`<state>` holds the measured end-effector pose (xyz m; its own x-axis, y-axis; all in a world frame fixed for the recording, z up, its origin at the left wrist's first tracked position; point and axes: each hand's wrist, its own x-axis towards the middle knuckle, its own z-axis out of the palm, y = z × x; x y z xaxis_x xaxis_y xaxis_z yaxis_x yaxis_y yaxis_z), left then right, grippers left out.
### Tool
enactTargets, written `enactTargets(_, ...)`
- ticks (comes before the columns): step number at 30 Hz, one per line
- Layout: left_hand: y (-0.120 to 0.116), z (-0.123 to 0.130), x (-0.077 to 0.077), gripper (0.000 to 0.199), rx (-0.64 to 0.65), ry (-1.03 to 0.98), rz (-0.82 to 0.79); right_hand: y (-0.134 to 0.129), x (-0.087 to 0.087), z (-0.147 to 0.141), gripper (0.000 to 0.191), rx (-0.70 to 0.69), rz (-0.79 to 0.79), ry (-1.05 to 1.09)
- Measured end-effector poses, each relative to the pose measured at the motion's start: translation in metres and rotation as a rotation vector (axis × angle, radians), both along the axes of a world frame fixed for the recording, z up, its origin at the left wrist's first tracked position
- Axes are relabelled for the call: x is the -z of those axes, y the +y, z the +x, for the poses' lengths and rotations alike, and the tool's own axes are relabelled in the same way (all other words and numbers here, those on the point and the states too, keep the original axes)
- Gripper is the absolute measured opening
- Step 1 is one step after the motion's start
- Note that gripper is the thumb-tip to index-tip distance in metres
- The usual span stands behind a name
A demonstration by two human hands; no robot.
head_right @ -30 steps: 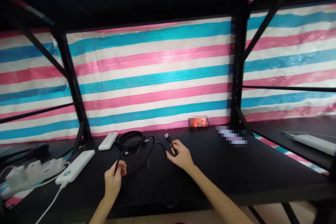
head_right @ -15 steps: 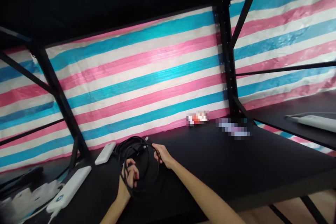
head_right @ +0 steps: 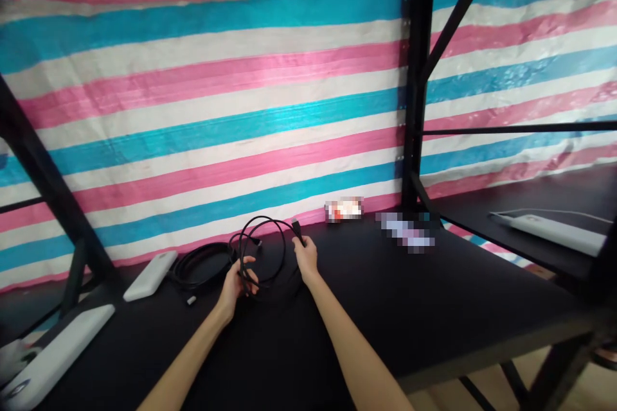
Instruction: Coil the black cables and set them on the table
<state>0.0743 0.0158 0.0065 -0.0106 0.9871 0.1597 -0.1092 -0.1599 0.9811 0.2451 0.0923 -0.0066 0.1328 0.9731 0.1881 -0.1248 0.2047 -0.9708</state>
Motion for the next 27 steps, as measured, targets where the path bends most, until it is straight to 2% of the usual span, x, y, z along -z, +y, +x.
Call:
enactTargets(5,0.002,-0.017,-0.019,0.057,-0.180,-0.034,-0.095,-0.004,-0.006,-0.001,0.017,0.116,-0.019,-0.120)
enactTargets(8,0.000,-0.019,-0.024,0.061,-0.189,-0.063,-0.146,-0.018,-0.014,-0.007,0.019,0.140,0.103,-0.414)
enactTargets(11,-0.001,-0.021,-0.018,0.061,-0.162,-0.036,-0.077,-0.036,-0.021,-0.012,0.028,0.136,0.207,-0.668)
enactTargets(14,-0.001,-0.024,-0.008,0.048,-0.189,0.078,-0.030,-0.048,-0.024,-0.015,0.028,0.139,0.224,-0.752)
enactTargets(17,-0.001,-0.027,-0.002,0.041,-0.197,0.222,-0.095,-0.053,-0.024,-0.015,0.028,0.160,0.256,-0.831)
enactTargets(21,-0.004,-0.029,-0.003,0.041,-0.168,0.348,-0.131,-0.053,-0.024,-0.015,0.023,0.262,0.317,-0.898)
enactTargets(24,-0.006,-0.031,-0.004,0.043,-0.186,0.383,-0.054,-0.050,-0.021,-0.016,0.017,0.302,0.397,-0.913)
enactTargets(27,-0.005,-0.033,-0.002,0.044,-0.198,0.404,0.005,-0.044,-0.015,-0.017,0.015,0.284,0.425,-0.869)
